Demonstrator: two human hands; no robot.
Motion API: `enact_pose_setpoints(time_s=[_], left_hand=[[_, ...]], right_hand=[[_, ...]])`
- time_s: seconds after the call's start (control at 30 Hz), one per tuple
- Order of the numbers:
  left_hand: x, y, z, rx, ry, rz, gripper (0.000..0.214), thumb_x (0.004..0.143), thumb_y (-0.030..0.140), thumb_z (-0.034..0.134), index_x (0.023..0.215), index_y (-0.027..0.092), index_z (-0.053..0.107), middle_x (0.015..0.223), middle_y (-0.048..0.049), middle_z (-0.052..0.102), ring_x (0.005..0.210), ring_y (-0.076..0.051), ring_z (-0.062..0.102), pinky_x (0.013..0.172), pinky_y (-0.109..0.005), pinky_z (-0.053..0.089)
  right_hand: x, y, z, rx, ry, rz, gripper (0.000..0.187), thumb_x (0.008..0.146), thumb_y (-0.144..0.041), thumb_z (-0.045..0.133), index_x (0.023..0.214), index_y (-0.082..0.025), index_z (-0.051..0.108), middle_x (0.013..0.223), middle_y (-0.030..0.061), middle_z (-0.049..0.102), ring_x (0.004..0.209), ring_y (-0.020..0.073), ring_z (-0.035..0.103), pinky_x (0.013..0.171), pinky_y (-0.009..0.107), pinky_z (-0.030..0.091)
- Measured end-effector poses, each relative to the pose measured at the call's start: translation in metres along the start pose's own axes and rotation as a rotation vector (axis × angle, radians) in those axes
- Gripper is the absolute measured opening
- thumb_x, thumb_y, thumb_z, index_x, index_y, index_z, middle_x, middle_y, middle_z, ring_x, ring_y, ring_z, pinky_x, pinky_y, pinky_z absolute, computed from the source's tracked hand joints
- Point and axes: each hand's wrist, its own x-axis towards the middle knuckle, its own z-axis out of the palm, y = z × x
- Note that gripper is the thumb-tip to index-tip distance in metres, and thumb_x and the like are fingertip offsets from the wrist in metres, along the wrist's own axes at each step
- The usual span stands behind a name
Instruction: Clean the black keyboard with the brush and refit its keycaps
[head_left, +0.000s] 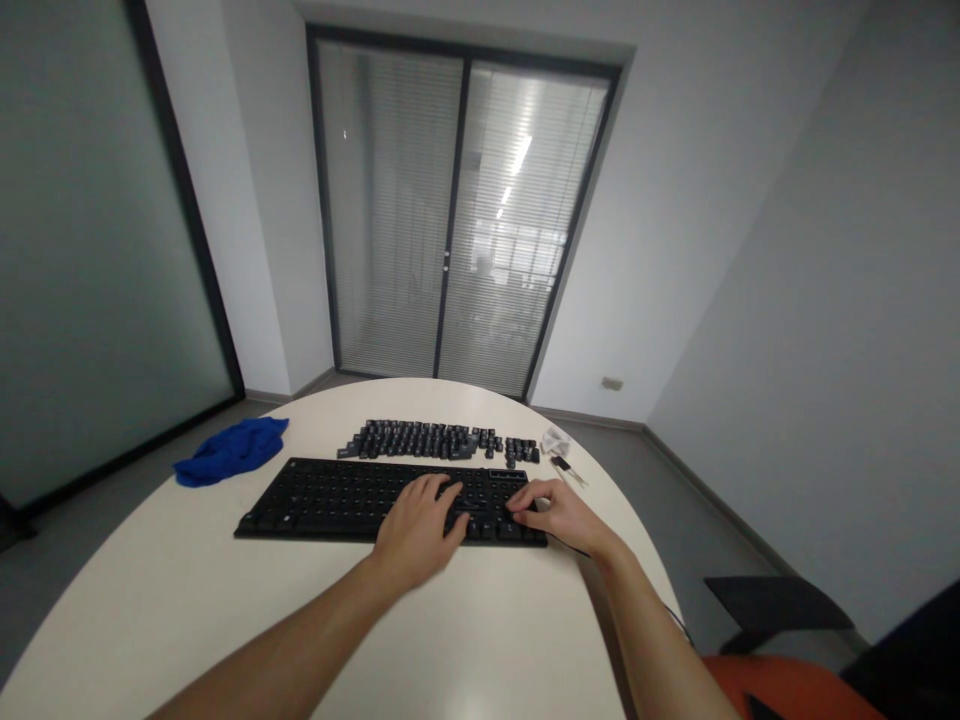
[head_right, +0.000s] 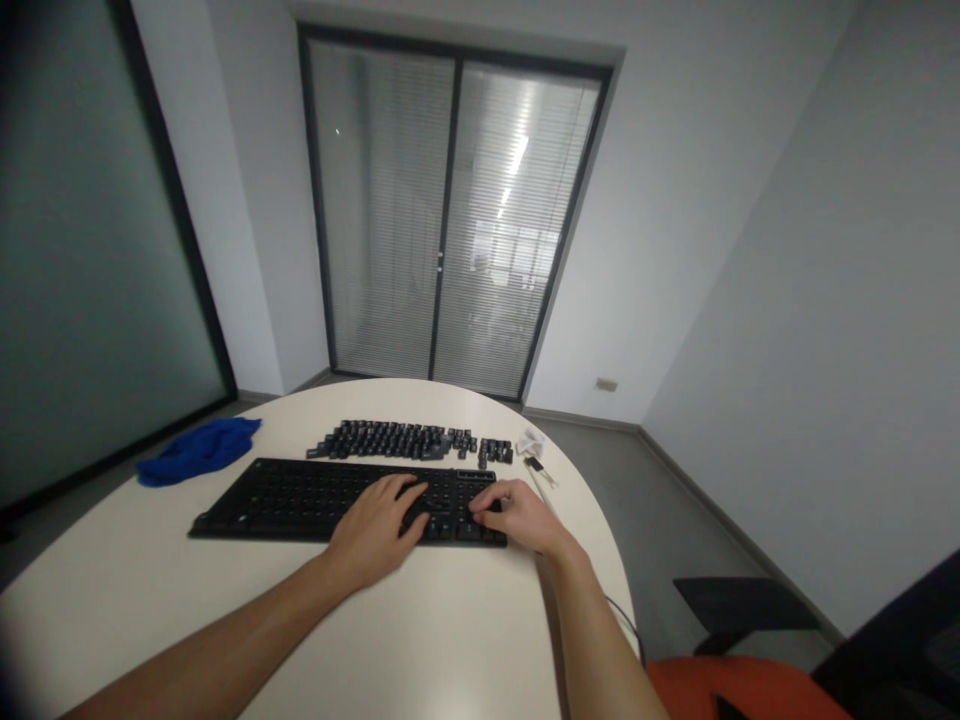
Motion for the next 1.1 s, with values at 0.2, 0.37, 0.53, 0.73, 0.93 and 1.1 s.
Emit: enact_pose_setpoints(time_s=[0.2,0.37,0.53,0.73,0.93,1.1], left_hand=[[-0.0001,-0.0003,0.0012,0.004,0.000,-0.006,0.045,0.095,0.041,0.045,0.133,0.020,0.057,0.134,-0.0111,0.056,0.125,-0.029,0.048,0.109,-0.045,0.037],[0.0005,0.0003,0.0008,0.009,-0.003,-0.001,0.045,0.095,0.041,0.046,0.133,0.019,0.057,0.134,-0.0114,0.056,0.125,-0.029,0.048,0.109,-0.046,0.037],[0.0005,0.0000,0.0004,0.013,-0.001,-0.001,0.044,0.095,0.040,0.047,0.132,0.020,0.058,0.133,-0.0109,0.057,0.124,-0.029,0.049,0.108,-0.046,0.038],[-0.0002,0.0003,-0.0002,0.014,-0.003,0.000,0.044,0.095,0.040,0.046,0.133,0.020,0.058,0.134,-0.0111,0.057,0.125,-0.029,0.049,0.109,-0.045,0.038],[0.0010,0.0008,-0.0013,0.010,-0.009,0.000,0.044,0.095,0.040,0.047,0.132,0.019,0.058,0.134,-0.0116,0.057,0.125,-0.029,0.048,0.109,-0.046,0.038],[0.0009,0.0009,-0.0014,0.005,-0.006,-0.001,0.044,0.095,0.041,0.047,0.132,0.020,0.058,0.133,-0.0116,0.057,0.124,-0.029,0.049,0.108,-0.046,0.038]], right_hand=[[0.0004,-0.0014,-0.0006,-0.021,-0.002,0.004,0.009,0.073,-0.026,0.073,0.077,-0.019,0.077,0.093,0.0073,0.077,0.092,0.0241,0.070,0.091,0.039,0.052],[0.0012,-0.0015,-0.0018,-0.074,-0.017,0.006,0.013,0.076,-0.025,0.070,0.084,-0.019,0.079,0.095,0.0070,0.077,0.095,0.0249,0.069,0.093,0.040,0.050],[0.0012,-0.0009,-0.0018,-0.054,-0.029,-0.008,0.013,0.074,-0.023,0.071,0.083,-0.020,0.079,0.095,0.0063,0.077,0.094,0.0248,0.069,0.093,0.039,0.051],[0.0005,-0.0050,-0.0021,-0.059,-0.042,-0.018,0.011,0.074,-0.024,0.071,0.081,-0.020,0.079,0.094,0.0063,0.076,0.094,0.0256,0.068,0.092,0.040,0.050],[0.0001,-0.0079,-0.0012,-0.100,-0.016,0.015,0.020,0.082,-0.033,0.067,0.093,-0.020,0.078,0.097,0.0064,0.076,0.096,0.0270,0.067,0.091,0.041,0.048],[0.0020,-0.0026,0.0015,-0.106,0.024,0.002,0.025,0.082,-0.034,0.067,0.101,-0.020,0.075,0.100,0.0076,0.074,0.097,0.0268,0.066,0.091,0.042,0.049]])
